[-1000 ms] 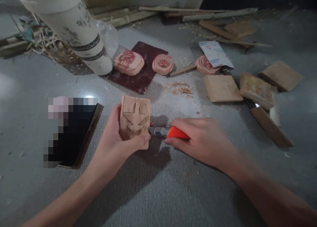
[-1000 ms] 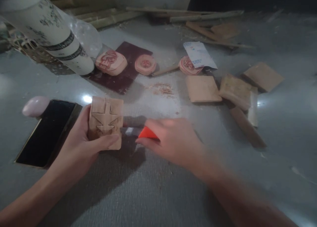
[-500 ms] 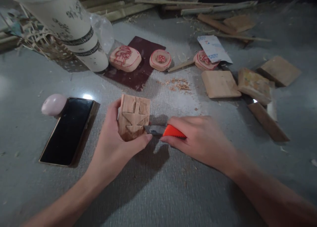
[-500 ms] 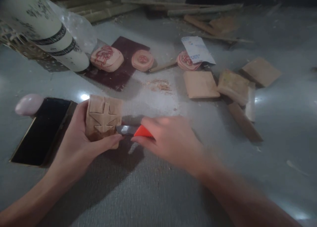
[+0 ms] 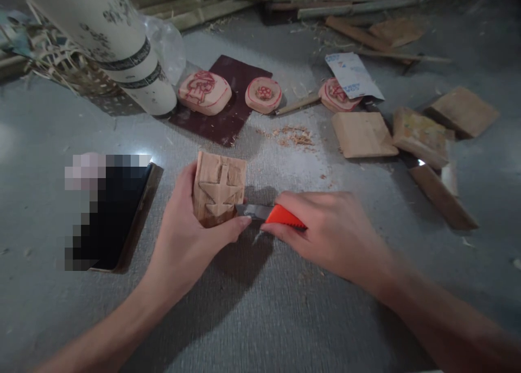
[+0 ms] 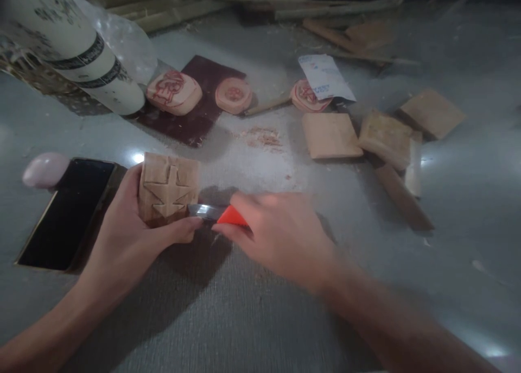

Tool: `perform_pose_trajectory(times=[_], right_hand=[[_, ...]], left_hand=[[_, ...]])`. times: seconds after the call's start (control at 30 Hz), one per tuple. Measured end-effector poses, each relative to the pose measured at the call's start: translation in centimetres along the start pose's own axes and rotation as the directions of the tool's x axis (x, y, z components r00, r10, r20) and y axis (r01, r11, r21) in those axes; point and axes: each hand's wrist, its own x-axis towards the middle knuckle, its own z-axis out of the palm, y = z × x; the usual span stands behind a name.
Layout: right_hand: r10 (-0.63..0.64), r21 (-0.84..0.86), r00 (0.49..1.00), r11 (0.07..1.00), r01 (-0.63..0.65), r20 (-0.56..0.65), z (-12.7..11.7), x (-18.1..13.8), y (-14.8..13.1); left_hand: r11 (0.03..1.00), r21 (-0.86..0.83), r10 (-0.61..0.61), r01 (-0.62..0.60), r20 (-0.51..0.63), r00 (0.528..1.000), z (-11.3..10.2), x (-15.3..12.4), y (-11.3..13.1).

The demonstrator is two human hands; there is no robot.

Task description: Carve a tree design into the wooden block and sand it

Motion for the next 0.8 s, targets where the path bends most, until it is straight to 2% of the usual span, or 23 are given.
perform_pose_trajectory(times=[0.13,0.37,0.53,0.7,0.8], right_hand=[[0.009,0.015,1.0,1.0,-0.009,-0.022,0.0,0.0,-0.4],[0.016,-0.02,1.0,1.0,-0.016,-0.014,-0.1,-0.1,-0.7],[0.016,-0.073,1.0,0.997,-0.017,-0.022,-0.2,-0.3,-1.0],[0.036,-0.143,0.999,0.989,-0.038,-0.02,-0.2,-0.3,-1.2],[0.032,-0.154,0.999,0.987,-0.037,-0.036,-0.2,-0.3,-1.3]], left_hand=[[0.999,-0.006,-0.048,0.048,-0.033,0.998,0.2,-0.1,0.3],[0.999,-0.007,-0.044,0.044,-0.013,0.999,0.1,-0.1,0.5],[0.999,0.045,-0.007,0.007,-0.011,1.0,0.0,0.0,0.1],[0.988,0.132,0.08,-0.074,-0.037,0.996,-0.2,0.3,-0.4],[0.988,0.139,0.079,-0.074,-0.027,0.997,-0.3,0.2,-0.4]])
